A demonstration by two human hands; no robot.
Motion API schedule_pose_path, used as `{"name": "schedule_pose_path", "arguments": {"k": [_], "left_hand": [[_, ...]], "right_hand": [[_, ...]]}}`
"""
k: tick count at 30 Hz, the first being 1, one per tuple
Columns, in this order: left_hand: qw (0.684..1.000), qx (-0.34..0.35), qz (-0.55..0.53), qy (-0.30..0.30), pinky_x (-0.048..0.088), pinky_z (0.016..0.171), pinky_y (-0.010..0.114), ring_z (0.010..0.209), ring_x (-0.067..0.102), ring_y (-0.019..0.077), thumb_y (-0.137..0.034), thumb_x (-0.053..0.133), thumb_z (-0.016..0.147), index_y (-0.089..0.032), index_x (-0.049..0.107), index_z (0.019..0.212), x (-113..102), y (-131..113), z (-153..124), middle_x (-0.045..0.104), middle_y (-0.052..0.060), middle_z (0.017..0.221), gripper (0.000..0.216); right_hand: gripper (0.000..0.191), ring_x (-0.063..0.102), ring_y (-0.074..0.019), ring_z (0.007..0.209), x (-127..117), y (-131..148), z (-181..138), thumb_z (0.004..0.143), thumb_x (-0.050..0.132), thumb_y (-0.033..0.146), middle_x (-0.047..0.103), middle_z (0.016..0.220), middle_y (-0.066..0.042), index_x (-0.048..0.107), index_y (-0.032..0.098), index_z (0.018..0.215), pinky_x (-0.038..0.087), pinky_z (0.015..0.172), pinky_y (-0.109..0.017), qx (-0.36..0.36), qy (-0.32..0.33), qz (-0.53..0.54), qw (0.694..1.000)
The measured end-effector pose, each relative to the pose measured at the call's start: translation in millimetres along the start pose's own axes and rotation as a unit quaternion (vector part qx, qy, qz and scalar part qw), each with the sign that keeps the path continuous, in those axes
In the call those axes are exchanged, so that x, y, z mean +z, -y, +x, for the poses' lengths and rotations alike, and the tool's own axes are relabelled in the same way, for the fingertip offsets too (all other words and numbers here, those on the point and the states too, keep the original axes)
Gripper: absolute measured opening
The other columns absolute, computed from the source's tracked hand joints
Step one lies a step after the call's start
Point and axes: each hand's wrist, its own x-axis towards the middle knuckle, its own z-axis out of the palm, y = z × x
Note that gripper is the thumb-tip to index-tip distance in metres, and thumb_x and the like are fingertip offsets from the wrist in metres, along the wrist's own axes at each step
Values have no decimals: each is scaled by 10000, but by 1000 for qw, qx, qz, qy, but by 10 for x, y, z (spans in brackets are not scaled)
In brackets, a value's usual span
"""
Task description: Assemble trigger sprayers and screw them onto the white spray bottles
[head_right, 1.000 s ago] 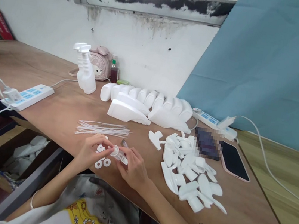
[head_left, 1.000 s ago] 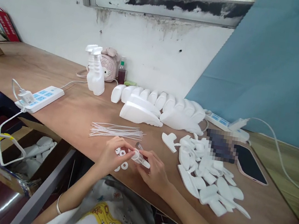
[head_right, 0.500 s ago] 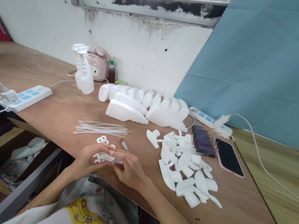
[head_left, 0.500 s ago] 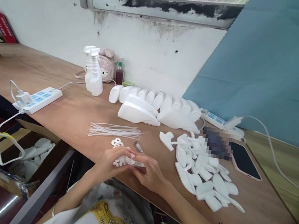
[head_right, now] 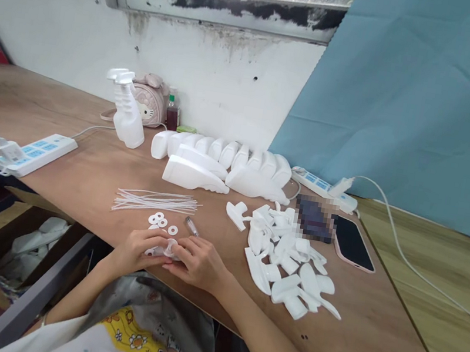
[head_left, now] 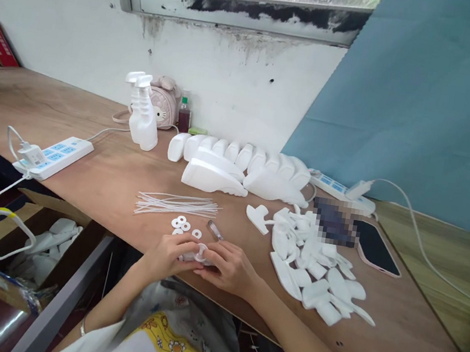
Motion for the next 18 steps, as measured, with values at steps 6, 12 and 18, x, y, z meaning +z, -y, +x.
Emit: {"name": "schedule_pose_path", "arguments": {"k": [6,12,18], "left_hand": [[1000,12,-10,3,476,725,220,816,582,131,-291,533,822,-167,596,928,-12,-2,1,605,71,945,175],[1000,17,-19,9,463,710,224,809,569,136,-267,530,822,-161,610,873,-19,-5,10,600,73,924,143],[1000,27,1,-14,466,681,216,766,573,128,-258,519,826,-160,614,840,25,5,-1,594,75,909,137]], "right_hand": [[172,567,-148,761,8,-19,5,855,531,306,596,867,-53,515,176,967,483,681,-274,8,-16,45,999],[166,560,-142,722,-39,-3,26,873,510,295,600,856,-54,556,176,979,469,658,-265,-2,2,22,1000],[192,545,-139,688,-57,-11,29,890,467,327,586,807,-50,586,178,911,451,629,-257,-2,4,0,1000]]}}
